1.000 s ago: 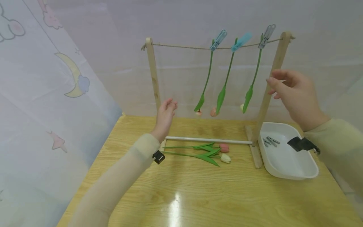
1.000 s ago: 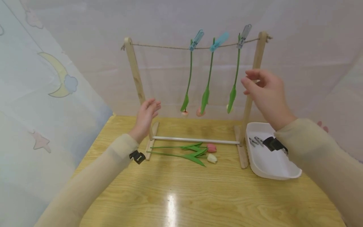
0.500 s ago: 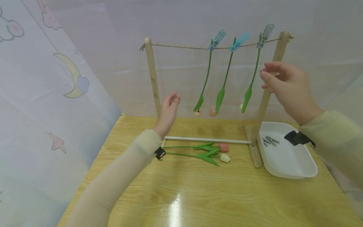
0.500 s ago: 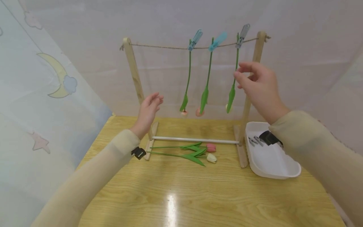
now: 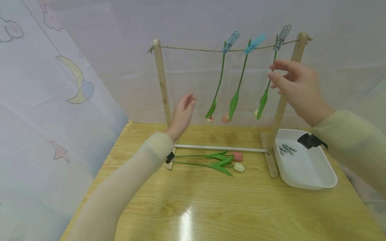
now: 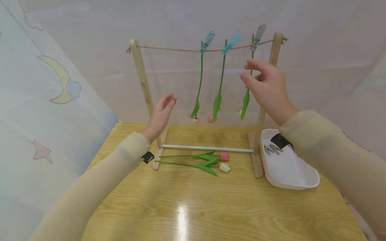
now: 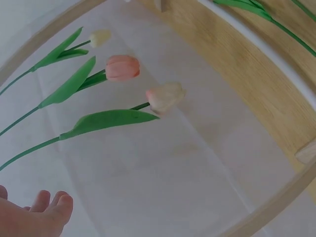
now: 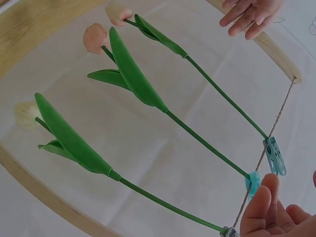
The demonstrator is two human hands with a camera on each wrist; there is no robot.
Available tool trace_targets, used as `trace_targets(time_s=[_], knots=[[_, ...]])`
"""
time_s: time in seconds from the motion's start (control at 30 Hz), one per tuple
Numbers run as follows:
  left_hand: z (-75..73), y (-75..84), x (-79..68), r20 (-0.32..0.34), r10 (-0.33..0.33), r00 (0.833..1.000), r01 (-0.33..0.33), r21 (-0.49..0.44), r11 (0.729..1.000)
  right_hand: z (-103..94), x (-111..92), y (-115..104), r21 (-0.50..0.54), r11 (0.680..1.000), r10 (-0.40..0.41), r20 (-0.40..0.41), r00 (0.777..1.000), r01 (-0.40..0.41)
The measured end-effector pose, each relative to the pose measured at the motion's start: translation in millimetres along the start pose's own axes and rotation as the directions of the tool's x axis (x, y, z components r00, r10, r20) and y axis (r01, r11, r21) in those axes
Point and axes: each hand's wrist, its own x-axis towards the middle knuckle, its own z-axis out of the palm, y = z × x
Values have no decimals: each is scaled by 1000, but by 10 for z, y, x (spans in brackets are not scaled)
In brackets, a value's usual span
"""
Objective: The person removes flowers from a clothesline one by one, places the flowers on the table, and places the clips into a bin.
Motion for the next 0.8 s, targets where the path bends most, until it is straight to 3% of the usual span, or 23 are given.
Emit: trace_targets(time_s=[0.2, 0.47, 0.8], knots=[[-6, 43, 80, 27, 49, 998, -50, 58, 997, 33, 94, -56, -11, 1000, -11, 20, 1000, 11], [26, 98, 180, 66, 89, 994, -96, 113, 989, 116, 262, -109, -111, 992, -55, 53, 997, 60], [93, 119, 255, 119, 73, 990, -88, 127, 988, 202, 446, -195, -76, 995, -53, 114, 992, 62]])
